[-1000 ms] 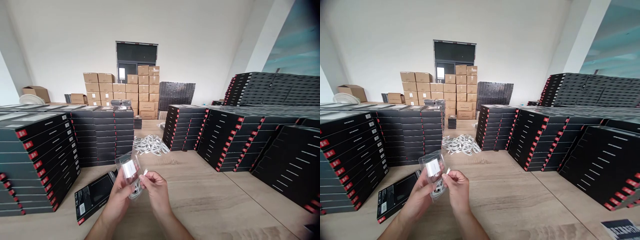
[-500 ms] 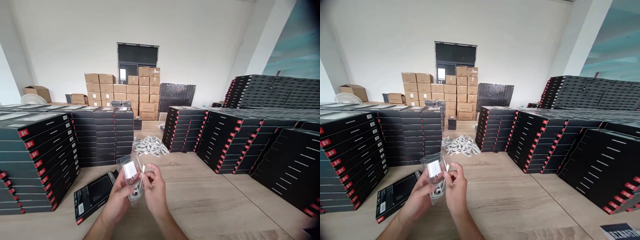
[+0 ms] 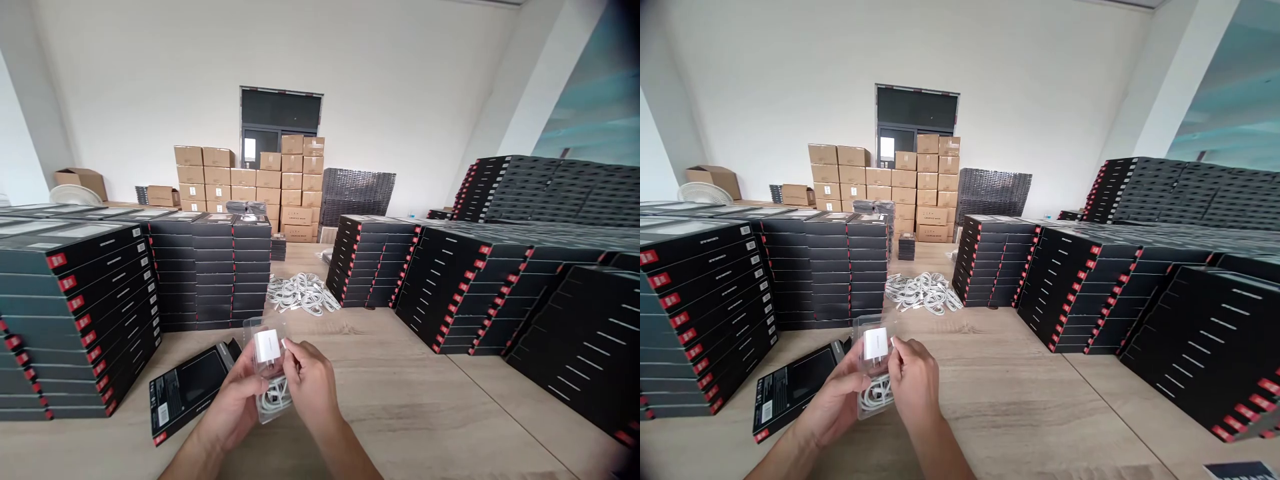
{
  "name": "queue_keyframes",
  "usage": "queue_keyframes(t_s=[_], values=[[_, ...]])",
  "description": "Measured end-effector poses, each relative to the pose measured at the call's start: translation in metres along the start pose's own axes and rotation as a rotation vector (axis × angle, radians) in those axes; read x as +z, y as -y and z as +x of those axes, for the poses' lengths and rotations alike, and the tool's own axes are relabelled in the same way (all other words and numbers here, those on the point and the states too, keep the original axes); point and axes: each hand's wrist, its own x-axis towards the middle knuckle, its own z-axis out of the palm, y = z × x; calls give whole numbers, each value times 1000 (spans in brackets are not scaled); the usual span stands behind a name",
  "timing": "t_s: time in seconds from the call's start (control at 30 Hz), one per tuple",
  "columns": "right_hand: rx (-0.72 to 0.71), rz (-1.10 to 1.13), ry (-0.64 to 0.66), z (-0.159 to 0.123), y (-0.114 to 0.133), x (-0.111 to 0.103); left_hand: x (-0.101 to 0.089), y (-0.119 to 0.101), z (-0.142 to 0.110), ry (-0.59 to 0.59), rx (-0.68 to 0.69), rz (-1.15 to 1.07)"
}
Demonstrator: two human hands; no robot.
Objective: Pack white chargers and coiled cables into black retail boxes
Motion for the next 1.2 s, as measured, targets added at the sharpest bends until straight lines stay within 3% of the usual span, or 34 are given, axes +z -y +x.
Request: queue_keyframes(t_s=[0.37, 0.47, 0.73, 1.2], values=[[-127, -227, 77, 1, 5, 4, -6, -3, -5, 24, 18, -42], [-159, -151, 137, -2, 2, 3, -12, -7, -5, 4, 35, -47], [-67, 283, 313, -4, -9, 2, -15, -19, -7, 42, 4, -33], [-71, 195, 283, -8, -8, 1, -21, -9, -5, -31, 4, -102]])
